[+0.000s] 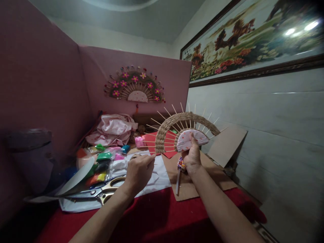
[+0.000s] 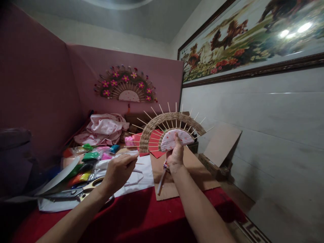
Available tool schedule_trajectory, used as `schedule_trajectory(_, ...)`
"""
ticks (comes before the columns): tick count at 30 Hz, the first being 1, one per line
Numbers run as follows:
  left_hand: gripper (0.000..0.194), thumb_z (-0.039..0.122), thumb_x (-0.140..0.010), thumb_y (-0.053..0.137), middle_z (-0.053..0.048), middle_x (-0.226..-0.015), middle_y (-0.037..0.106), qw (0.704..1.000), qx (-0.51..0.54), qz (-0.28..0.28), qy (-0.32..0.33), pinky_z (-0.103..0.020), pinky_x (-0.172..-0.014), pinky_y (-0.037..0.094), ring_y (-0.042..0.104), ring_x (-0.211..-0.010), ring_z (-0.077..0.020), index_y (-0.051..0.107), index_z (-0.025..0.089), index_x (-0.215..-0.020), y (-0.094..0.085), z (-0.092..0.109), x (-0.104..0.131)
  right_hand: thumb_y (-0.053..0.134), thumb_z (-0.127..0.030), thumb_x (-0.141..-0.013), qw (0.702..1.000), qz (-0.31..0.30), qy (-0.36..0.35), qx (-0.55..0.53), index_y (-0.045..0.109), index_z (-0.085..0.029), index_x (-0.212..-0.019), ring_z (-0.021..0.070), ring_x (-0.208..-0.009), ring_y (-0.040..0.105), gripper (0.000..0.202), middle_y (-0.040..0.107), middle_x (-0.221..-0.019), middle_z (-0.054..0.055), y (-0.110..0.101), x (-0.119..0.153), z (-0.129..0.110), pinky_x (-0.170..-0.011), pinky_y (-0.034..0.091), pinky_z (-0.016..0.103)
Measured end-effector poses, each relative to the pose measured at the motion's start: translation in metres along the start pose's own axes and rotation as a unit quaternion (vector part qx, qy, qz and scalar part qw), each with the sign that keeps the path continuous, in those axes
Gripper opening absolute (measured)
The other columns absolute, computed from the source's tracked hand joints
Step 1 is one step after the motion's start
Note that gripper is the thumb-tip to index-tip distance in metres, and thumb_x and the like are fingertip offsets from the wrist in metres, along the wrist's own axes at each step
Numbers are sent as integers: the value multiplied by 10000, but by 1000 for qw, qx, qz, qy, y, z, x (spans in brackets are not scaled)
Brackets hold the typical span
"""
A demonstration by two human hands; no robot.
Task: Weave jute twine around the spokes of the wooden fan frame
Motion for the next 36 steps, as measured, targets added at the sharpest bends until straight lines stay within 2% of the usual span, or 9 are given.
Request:
schedule_trajectory(2, 273, 227, -846, 415, -44, -645, 625, 1000, -12, 4, 9, -251, -616, 368, 564, -642, -148, 685, 201, -810, 0, 0, 0, 687, -321, -636, 1000, 4, -4, 12, 591, -190, -865, 89, -665, 598, 280, 644, -771, -49, -2, -2, -1, -618, 496, 211)
schedule_trajectory(8, 303, 177, -823, 437, -35, -676, 628, 1000, 12, -1, -15, -241, -602, 372, 559, -642, -143, 661, 253, -1013, 3, -5, 0, 654, -388, -671, 1000, 6, 14, 15, 597, -177, -877, 97, -653, 603, 300, 656, -755, -25, -4, -6, 0, -604, 498, 211)
schedule_trajectory(19, 296, 185, -803, 478, -45, -788, 684, 989, 122, 6, -81, -261, -700, 425, 599, -750, -161, 678, 273, -1002, 3, -12, -1, 625, -372, -715, 999, 2, 54, -7, 595, -176, -871, 84, -609, 605, 253, 652, -702, -29, 1, 0, 1, -539, 497, 174)
schedule_trajectory(22, 251, 256, -806, 507, -52, -863, 696, 970, 215, 25, -111, -268, -718, 436, 605, -793, -171, 692, 241, -974, 5, -15, -2, 627, -349, -721, 998, 10, 68, -3, 594, -173, -855, 83, -602, 608, 223, 653, -690, -29, 0, 1, 2, -562, 511, 179)
schedule_trajectory(24, 237, 308, -782, 551, -58, -895, 695, 944, 294, 33, -144, -267, -704, 445, 604, -791, -174, 706, 206, -931, 7, -17, -3, 631, -327, -723, 996, 1, 85, 2, 595, -172, -834, 84, -595, 610, 194, 655, -688, -27, 0, 2, 3, -567, 519, 185)
schedule_trajectory(28, 233, 341, -700, 639, -47, -731, 684, 878, 423, 22, -223, -226, -545, 430, 561, -595, -128, 717, 145, -800, 10, -17, -6, 636, -281, -718, 993, -20, 118, -7, 599, -174, -825, 91, -593, 617, 155, 672, -713, -21, 2, 6, 7, -561, 528, 201)
schedule_trajectory(30, 235, 344, -668, 665, -29, -623, 651, 858, 451, 13, -245, -197, -453, 378, 495, -490, -90, 717, 133, -757, 11, -17, -6, 637, -264, -714, 991, -22, 130, -16, 604, -178, -840, 94, -583, 617, 156, 677, -716, -23, 3, 8, 8, -548, 529, 208)
schedule_trajectory(33, 230, 344, -647, 679, -11, -527, 607, 855, 453, 1, -253, -179, -388, 317, 419, -415, -61, 723, 135, -735, 17, -16, -4, 609, -235, -740, 991, -4, 130, -33, 608, -171, -850, 88, -573, 617, 127, 681, -709, -22, 2, 7, 7, -529, 520, 191)
schedule_trajectory(36, 194, 317, -638, 679, -17, -526, 614, 864, 447, -19, -232, -183, -393, 351, 433, -414, -65, 728, 144, -713, 25, -14, 0, 580, -230, -768, 991, 24, 121, -46, 607, -167, -853, 85, -573, 622, 109, 680, -701, -27, 1, 5, 7, -524, 519, 188)
Point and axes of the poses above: each hand's wrist, its own x-axis away from the middle knuckle, its own y-axis out of the palm, z = x × y, the point moved 3 cm from there along -x, towards the middle knuckle
